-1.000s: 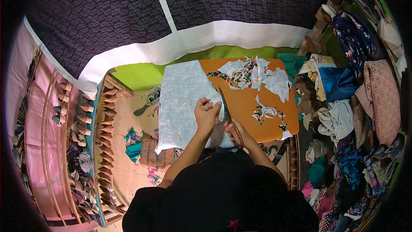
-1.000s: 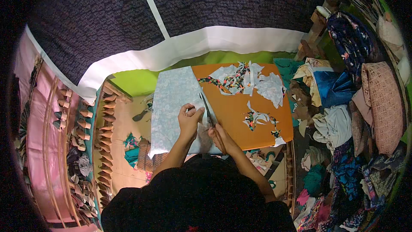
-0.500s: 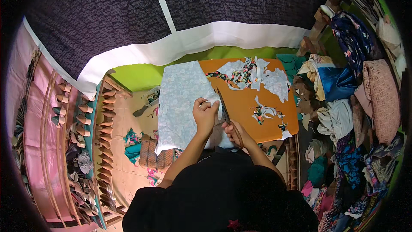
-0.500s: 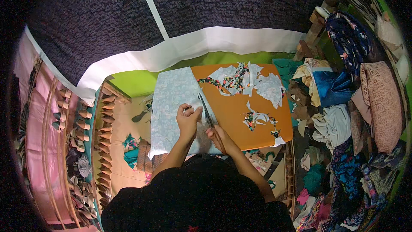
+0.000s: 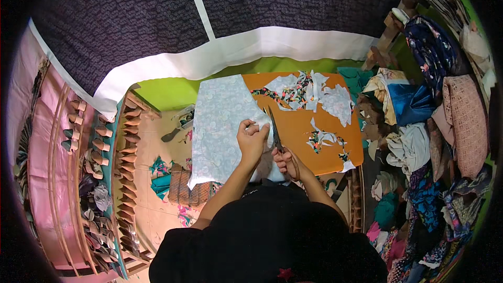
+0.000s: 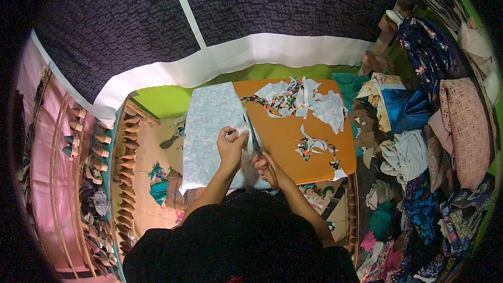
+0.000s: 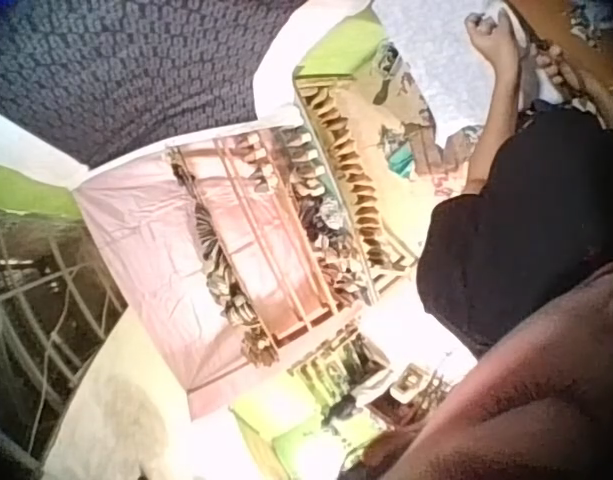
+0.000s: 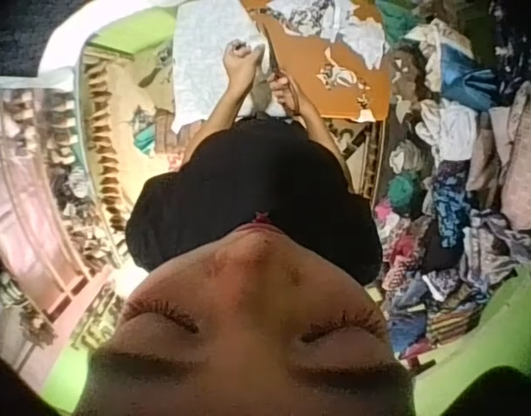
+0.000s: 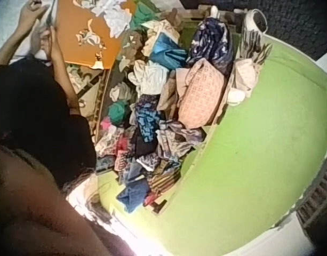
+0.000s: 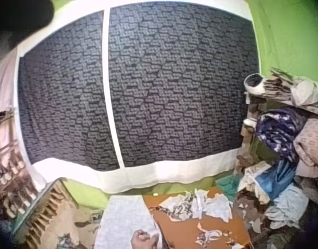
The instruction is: Cutting out fabric patterns using scissors on a work table.
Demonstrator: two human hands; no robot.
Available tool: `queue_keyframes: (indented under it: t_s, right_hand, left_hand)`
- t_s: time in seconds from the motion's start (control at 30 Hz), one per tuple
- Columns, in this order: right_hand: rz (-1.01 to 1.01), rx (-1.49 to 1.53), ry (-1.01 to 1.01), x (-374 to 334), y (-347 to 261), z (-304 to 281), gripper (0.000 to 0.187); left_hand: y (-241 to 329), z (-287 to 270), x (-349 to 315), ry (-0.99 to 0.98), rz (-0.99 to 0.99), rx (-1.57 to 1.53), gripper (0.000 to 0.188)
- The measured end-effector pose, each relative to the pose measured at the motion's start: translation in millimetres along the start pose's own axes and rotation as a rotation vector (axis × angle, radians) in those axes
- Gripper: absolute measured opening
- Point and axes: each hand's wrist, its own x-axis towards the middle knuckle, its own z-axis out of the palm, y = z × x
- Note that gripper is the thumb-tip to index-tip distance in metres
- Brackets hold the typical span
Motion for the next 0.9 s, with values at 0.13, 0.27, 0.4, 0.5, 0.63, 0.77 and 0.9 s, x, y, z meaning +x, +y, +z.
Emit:
queue_keyframes:
  t_s: [0.13, 0.27, 0.4, 0.5, 0.63, 0.77, 0.9]
  right_hand:
    - [-0.01, -0.042, -0.051, -4.3, 2.0, -3.3, 0.047]
    - [-0.173, -0.31, -0.038, -10.9, 0.8, 1.9, 0.047]
    - [-0.118, -0.298, 0.003, -5.8, 2.1, 1.0, 0.055]
    - [-0.289, -0.514, 0.061, -1.2, 7.9, -4.5, 0.063]
    - [-0.382, -0.643, 0.076, -4.0, 8.4, -6.1, 0.067]
    - [-0.28, -0.411, 0.032, -3.1, 6.0, -5.0, 0.069]
    - [-0.287, -0.307, 0.137, 3.6, 2.2, -0.2, 0.065]
  left_hand:
    - [-1.1, -0.5, 0.9, -0.011, 0.021, -0.04, 0.031]
    - [-3.0, -1.3, 3.1, 0.003, 0.02, -0.033, 0.032]
    - [-3.5, 0.5, -0.6, 0.011, 0.0, -0.026, 0.033]
    - [-4.9, -1.0, 0.8, 0.005, 0.016, 0.005, 0.033]
    - [1.3, -0.1, 1.7, 0.001, -0.003, -0.041, 0.033]
    - [0.0, 0.1, 0.0, 0.046, -0.047, -0.06, 0.033]
    - [-5.6, -3.9, 1.7, 0.009, -0.051, -0.011, 0.033]
